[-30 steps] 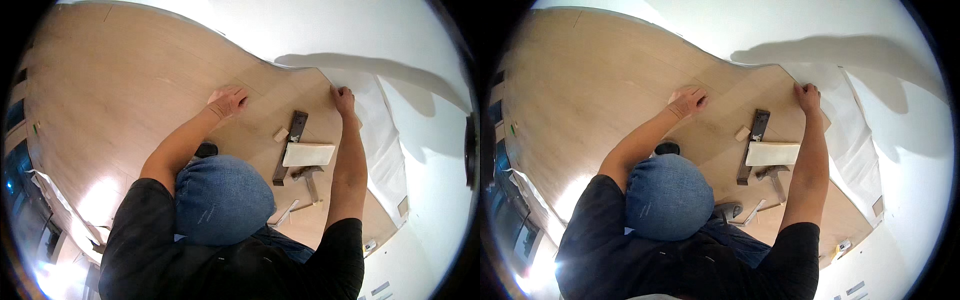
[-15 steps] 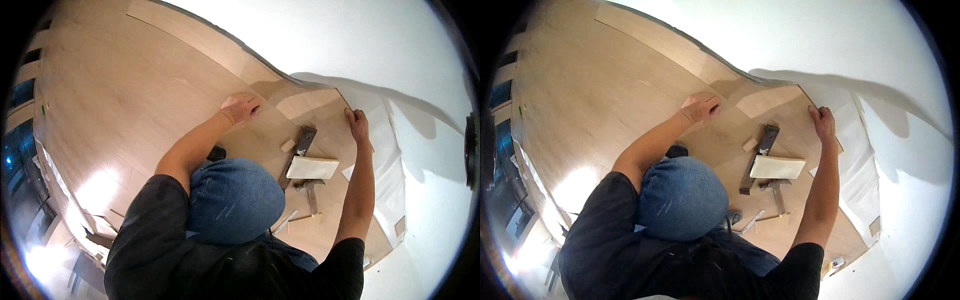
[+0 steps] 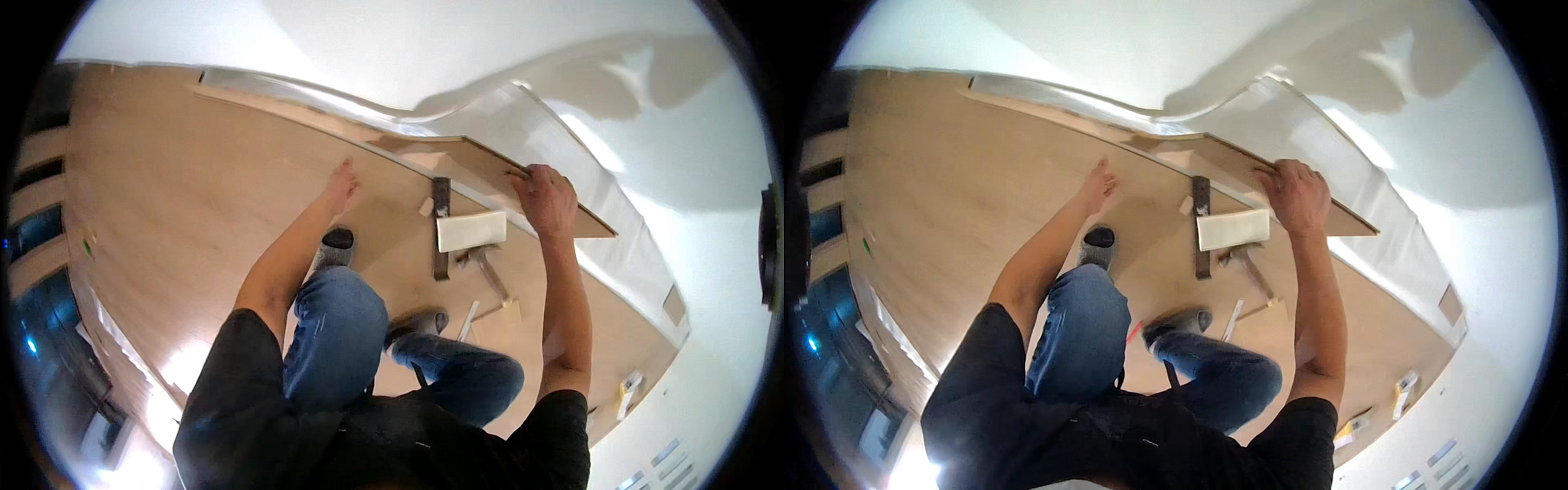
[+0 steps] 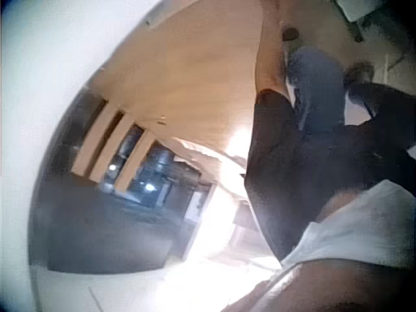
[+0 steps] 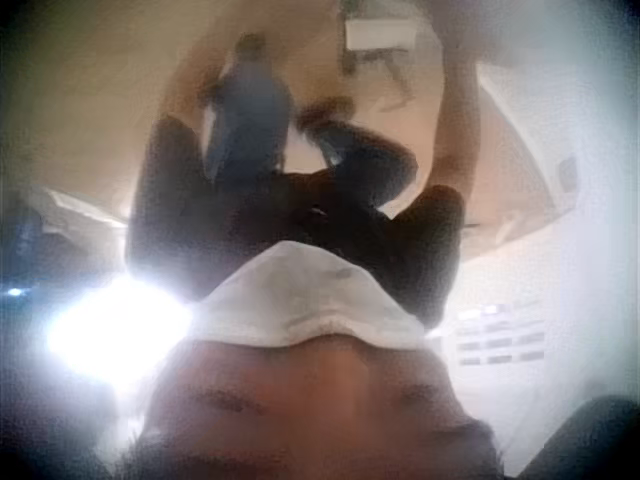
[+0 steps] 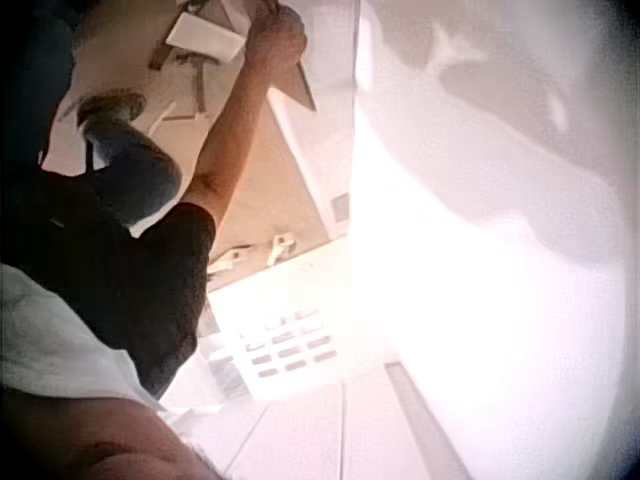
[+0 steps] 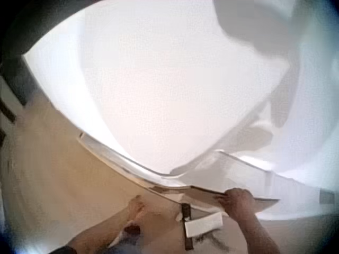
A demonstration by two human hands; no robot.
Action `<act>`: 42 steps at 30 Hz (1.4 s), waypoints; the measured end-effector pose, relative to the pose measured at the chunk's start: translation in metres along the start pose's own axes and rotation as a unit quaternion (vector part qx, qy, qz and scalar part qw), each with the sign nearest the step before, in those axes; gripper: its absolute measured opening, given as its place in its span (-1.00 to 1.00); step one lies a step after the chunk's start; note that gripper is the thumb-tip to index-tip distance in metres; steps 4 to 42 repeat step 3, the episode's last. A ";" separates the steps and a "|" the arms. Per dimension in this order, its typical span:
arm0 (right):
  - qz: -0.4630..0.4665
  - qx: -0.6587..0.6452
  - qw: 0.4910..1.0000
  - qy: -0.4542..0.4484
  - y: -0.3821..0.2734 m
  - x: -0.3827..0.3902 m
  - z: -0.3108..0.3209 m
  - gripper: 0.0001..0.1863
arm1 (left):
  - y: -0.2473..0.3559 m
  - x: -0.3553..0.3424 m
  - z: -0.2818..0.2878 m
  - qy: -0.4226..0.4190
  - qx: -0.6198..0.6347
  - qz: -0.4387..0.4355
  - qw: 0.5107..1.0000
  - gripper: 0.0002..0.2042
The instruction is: The person installs wood flooring by fitting planks together and using a hammer with a tapping block and a pull bar to secure them. They mark a board with a pencil before removing a section of the flooring.
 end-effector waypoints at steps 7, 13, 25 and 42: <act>-0.018 0.020 0.999 -0.030 0.005 0.046 0.114 -0.64 | 0.036 0.076 -0.020 -0.002 0.146 0.030 0.989 -0.14; -0.018 0.020 0.999 -0.030 0.005 0.046 0.114 -0.64 | 0.036 0.076 -0.020 -0.002 0.146 0.030 0.989 -0.14; -0.018 0.020 0.999 -0.030 0.005 0.046 0.114 -0.64 | 0.036 0.076 -0.020 -0.002 0.146 0.030 0.989 -0.14; -0.018 0.020 0.999 -0.030 0.005 0.046 0.114 -0.64 | 0.036 0.076 -0.020 -0.002 0.146 0.030 0.989 -0.14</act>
Point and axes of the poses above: each hand's wrist, its own x-axis away from the middle knuckle, its own z-axis out of the back of the hand, y = z × x, the point moved 9 cm from there along -x, towards the middle knuckle, and after that the axes turned 11 degrees about x, right-handed, at the moved point
